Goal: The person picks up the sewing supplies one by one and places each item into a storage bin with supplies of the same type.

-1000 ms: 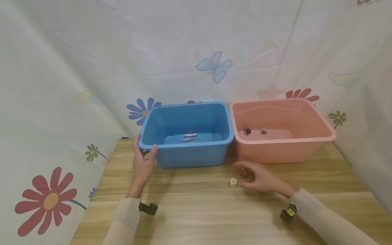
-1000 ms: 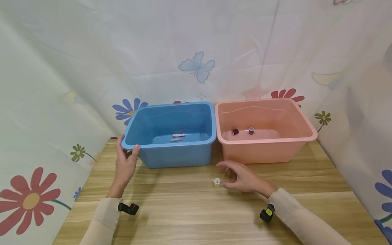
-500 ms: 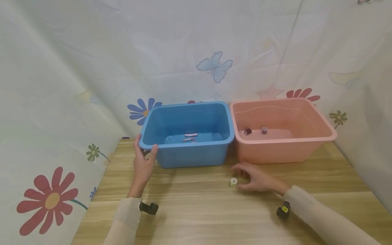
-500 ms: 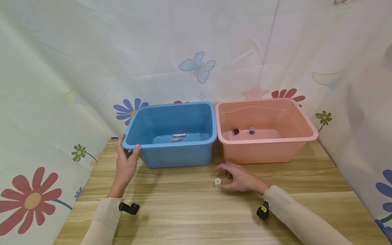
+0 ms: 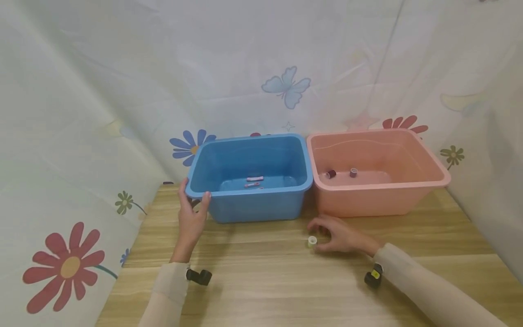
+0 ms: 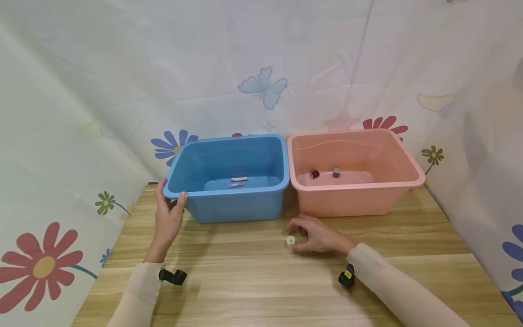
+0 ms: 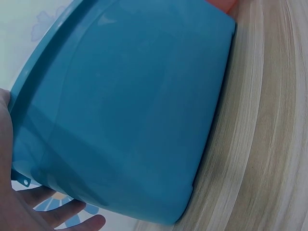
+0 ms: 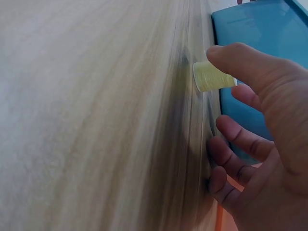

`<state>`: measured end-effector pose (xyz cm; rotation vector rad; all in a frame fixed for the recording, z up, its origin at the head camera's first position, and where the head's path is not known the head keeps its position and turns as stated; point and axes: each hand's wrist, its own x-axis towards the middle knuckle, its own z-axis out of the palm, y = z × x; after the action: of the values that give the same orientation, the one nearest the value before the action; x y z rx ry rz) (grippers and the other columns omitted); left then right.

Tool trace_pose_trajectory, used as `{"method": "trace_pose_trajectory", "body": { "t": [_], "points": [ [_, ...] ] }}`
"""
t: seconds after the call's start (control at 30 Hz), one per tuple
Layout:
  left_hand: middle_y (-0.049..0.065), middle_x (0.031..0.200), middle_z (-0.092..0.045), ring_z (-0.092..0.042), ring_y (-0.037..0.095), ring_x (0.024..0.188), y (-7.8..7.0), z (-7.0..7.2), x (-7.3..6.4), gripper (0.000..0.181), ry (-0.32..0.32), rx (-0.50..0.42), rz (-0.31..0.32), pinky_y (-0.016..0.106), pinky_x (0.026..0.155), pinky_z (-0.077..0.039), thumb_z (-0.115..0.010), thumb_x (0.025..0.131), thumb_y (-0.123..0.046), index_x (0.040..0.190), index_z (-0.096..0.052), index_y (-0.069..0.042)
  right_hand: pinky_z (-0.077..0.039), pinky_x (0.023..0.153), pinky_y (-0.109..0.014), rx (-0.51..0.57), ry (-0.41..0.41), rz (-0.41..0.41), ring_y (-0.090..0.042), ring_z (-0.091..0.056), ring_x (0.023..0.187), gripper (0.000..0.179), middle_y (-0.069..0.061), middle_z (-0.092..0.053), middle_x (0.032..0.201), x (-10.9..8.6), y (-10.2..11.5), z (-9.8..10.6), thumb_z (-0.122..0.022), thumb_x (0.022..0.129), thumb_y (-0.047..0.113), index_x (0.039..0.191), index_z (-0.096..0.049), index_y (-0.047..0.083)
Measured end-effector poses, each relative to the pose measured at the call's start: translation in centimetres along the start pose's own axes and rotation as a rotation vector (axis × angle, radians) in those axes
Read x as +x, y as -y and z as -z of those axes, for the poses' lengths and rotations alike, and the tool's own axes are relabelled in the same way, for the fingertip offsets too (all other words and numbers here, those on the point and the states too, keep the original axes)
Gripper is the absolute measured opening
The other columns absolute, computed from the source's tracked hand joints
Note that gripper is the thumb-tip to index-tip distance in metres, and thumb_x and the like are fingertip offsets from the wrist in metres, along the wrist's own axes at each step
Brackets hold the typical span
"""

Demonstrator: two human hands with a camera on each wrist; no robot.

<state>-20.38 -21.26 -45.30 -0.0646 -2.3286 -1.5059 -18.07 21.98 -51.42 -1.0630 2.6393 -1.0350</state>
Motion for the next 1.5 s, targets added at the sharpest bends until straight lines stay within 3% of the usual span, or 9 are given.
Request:
{"method": "trace_pose_trajectory", "body": {
  "t": [0.63, 1.27, 1.5],
  "points": [
    [0.004, 0.164, -0.033, -0.045, 0.034, 0.139, -0.29, -0.02, 0.15, 0.077, -0.005, -0.002, -0.02, 0.063, 0.104, -0.045, -0.061, 0.102, -0.045, 0.162, -0.014, -0.034, -0.051, 0.09, -0.037, -0.049, 0.004, 0.048, -0.018, -0.059, 0.098, 0.029, 0.005, -0.063, 0.107, 0.26, -0.21, -0.15, -0.086, 0.082, 0.021, 0.107, -0.072, 0.026],
    [0.003, 0.164, -0.033, -0.046, 0.034, 0.139, -0.03, 0.06, 0.13, 0.076, 0.001, -0.01, -0.012, 0.063, 0.104, -0.045, -0.061, 0.102, -0.045, 0.161, -0.014, -0.036, -0.05, 0.092, -0.039, -0.029, 0.026, 0.009, -0.018, -0.058, 0.1, 0.025, 0.004, -0.062, 0.108, 0.2, -0.2, -0.15, -0.084, 0.085, 0.021, 0.106, -0.072, 0.028],
    [0.009, 0.165, -0.031, -0.042, 0.038, 0.141, -0.52, 0.05, 0.01, 0.077, 0.012, -0.01, 0.011, 0.065, 0.106, -0.042, -0.06, 0.104, -0.038, 0.163, -0.013, -0.028, -0.05, 0.092, -0.04, -0.029, 0.026, 0.011, -0.016, -0.058, 0.1, 0.025, 0.005, -0.062, 0.107, 0.06, -0.19, -0.3, -0.083, 0.086, 0.021, 0.106, -0.072, 0.028]
  ]
}}
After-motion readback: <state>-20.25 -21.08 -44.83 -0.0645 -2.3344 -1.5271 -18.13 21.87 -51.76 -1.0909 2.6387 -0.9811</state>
